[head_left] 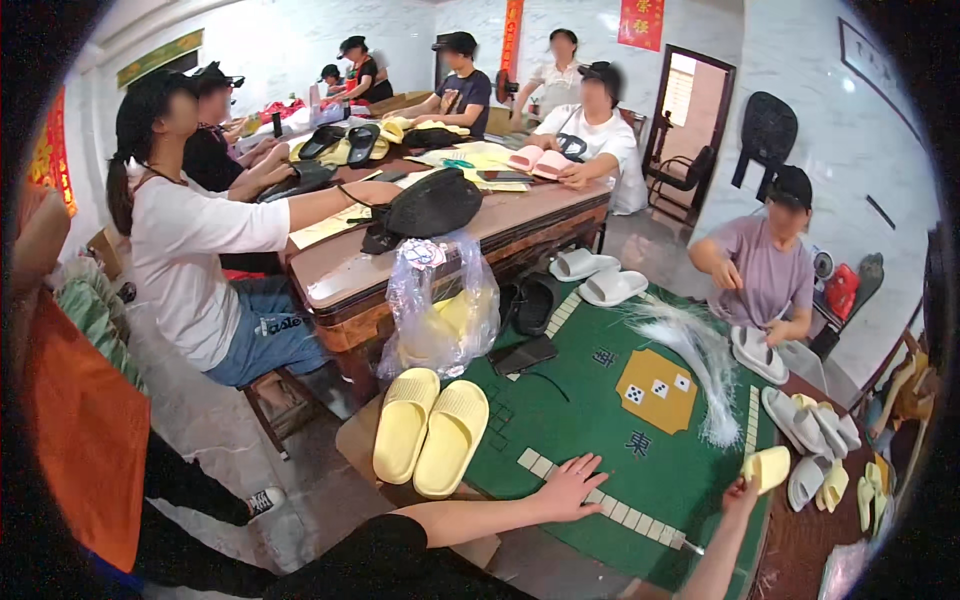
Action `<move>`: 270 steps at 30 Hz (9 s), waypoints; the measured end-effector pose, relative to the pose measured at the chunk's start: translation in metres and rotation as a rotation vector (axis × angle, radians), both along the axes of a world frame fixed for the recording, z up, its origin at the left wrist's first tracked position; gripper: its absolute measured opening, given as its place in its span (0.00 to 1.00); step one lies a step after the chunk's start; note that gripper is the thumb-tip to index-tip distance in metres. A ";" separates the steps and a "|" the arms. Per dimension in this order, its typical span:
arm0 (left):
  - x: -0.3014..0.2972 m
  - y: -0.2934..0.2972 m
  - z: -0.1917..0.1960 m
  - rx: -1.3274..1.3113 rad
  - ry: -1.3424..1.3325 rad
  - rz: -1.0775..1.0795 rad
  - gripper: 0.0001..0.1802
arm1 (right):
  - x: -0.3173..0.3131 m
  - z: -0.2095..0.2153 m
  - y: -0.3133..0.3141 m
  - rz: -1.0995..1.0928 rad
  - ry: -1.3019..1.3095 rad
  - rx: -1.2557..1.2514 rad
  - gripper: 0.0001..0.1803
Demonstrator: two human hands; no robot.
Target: The person fastens pairs of slippers together by threading plastic tag ties through them on a table.
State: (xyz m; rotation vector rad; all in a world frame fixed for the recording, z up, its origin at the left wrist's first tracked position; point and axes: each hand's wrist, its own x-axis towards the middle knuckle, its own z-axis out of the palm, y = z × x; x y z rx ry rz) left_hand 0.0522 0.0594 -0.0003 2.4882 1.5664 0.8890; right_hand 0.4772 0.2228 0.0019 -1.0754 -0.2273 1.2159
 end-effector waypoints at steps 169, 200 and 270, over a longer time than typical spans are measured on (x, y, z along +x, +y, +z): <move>-0.080 -0.007 0.064 -0.319 -0.143 -0.131 0.14 | -0.259 0.082 -0.322 0.779 -1.117 0.015 0.13; -0.004 0.022 0.028 -0.294 -0.532 0.169 0.10 | -0.257 0.064 -0.305 0.437 -1.202 0.050 0.12; 0.033 0.027 0.054 -0.476 -1.088 -0.180 0.05 | -0.257 0.060 -0.199 0.151 -1.363 0.384 0.13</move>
